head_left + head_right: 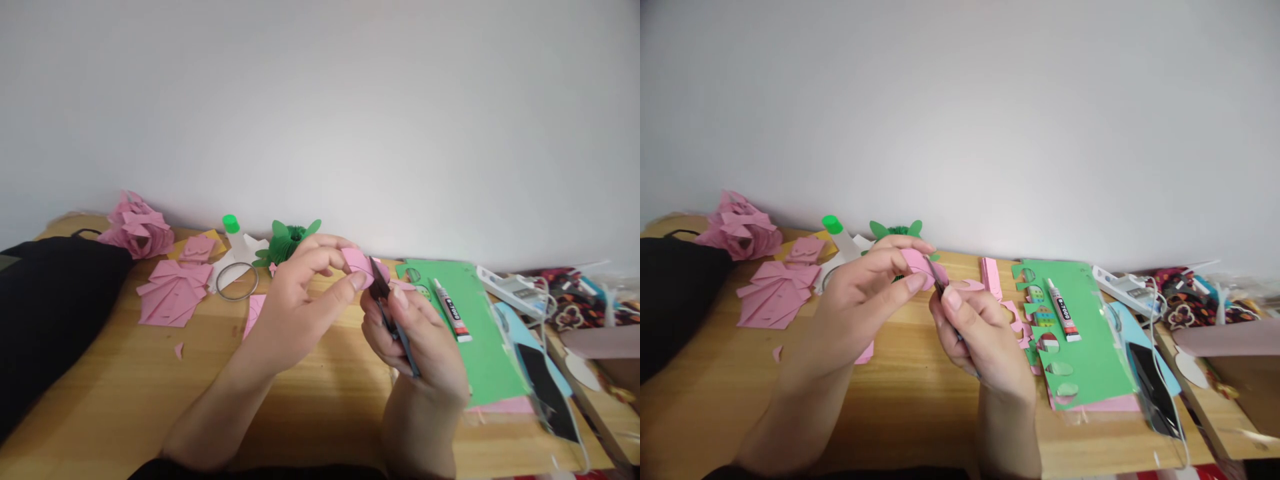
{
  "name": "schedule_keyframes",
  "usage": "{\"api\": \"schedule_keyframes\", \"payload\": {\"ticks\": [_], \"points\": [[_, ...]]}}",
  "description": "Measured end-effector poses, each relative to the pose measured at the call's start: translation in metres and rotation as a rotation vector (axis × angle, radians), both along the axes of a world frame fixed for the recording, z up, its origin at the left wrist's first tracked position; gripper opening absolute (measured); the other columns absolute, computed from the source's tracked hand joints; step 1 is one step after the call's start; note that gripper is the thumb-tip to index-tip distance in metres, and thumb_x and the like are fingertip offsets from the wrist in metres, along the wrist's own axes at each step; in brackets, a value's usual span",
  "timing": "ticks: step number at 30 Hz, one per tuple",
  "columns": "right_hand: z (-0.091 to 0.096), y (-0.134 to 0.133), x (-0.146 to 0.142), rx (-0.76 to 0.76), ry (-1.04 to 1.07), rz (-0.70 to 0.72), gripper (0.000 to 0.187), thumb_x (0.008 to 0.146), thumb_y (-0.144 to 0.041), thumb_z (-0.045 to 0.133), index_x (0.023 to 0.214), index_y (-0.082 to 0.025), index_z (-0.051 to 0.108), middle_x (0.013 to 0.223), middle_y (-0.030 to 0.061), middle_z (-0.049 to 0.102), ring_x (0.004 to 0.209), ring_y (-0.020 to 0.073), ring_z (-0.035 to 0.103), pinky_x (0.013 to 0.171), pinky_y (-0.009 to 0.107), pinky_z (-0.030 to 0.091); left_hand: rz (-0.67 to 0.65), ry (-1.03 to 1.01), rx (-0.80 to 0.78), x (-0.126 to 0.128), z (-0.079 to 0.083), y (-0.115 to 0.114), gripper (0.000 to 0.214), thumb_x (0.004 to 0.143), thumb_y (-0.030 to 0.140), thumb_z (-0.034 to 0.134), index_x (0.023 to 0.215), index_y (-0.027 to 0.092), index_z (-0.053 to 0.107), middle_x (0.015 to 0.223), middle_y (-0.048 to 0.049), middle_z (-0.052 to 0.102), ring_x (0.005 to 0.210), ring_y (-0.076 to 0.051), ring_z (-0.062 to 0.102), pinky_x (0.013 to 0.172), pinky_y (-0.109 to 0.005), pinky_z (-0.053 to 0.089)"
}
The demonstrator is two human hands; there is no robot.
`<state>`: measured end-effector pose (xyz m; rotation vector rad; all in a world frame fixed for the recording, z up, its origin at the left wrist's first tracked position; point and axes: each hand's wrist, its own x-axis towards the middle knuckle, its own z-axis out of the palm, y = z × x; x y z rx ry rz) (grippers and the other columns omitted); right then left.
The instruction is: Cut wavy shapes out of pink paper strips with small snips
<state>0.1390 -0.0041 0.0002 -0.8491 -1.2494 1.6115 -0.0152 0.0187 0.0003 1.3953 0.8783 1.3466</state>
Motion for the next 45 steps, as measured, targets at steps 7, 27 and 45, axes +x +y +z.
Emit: {"api": "schedule_keyframes", "payload": {"ticks": [7, 27, 45], "points": [[0.0006, 0.0000, 0.0010, -0.014, 0.023, 0.022, 0.049, 0.097, -0.049, 0.054, 0.060, -0.019, 0.045, 0.041, -0.0099, 0.027, 0.032, 0.0034, 0.015, 0.030, 0.019, 0.006, -0.010, -0.014, 0.007, -0.0001, -0.0010, 0.0007, 0.011, 0.086, 0.017, 0.064, 0.078, 0.019, 0.069, 0.103, -0.0067, 0.067, 0.113, -0.019, 0.058, 0.099, -0.034, 0.046], [-0.0037, -0.0004, 0.0028, -0.043, 0.090, 0.043, 0.043, 0.095, -0.048, 0.057, 0.065, -0.019, 0.048, 0.045, -0.0102, 0.032, 0.032, 0.0021, 0.013, 0.030, 0.018, 0.006, 0.008, -0.020, 0.013, 0.0002, -0.0017, 0.0018, 0.011, 0.085, 0.017, 0.065, 0.075, 0.019, 0.069, 0.102, -0.0054, 0.066, 0.110, -0.016, 0.059, 0.098, -0.032, 0.046], [-0.0027, -0.0007, 0.0026, -0.047, 0.080, 0.045, 0.044, 0.095, -0.049, 0.058, 0.065, -0.019, 0.047, 0.046, -0.0102, 0.033, 0.032, 0.0017, 0.013, 0.030, 0.017, 0.007, 0.011, -0.028, 0.020, -0.0002, 0.0001, 0.0007, 0.011, 0.085, 0.018, 0.066, 0.075, 0.021, 0.068, 0.103, -0.0037, 0.067, 0.109, -0.017, 0.059, 0.092, -0.034, 0.047]]}}
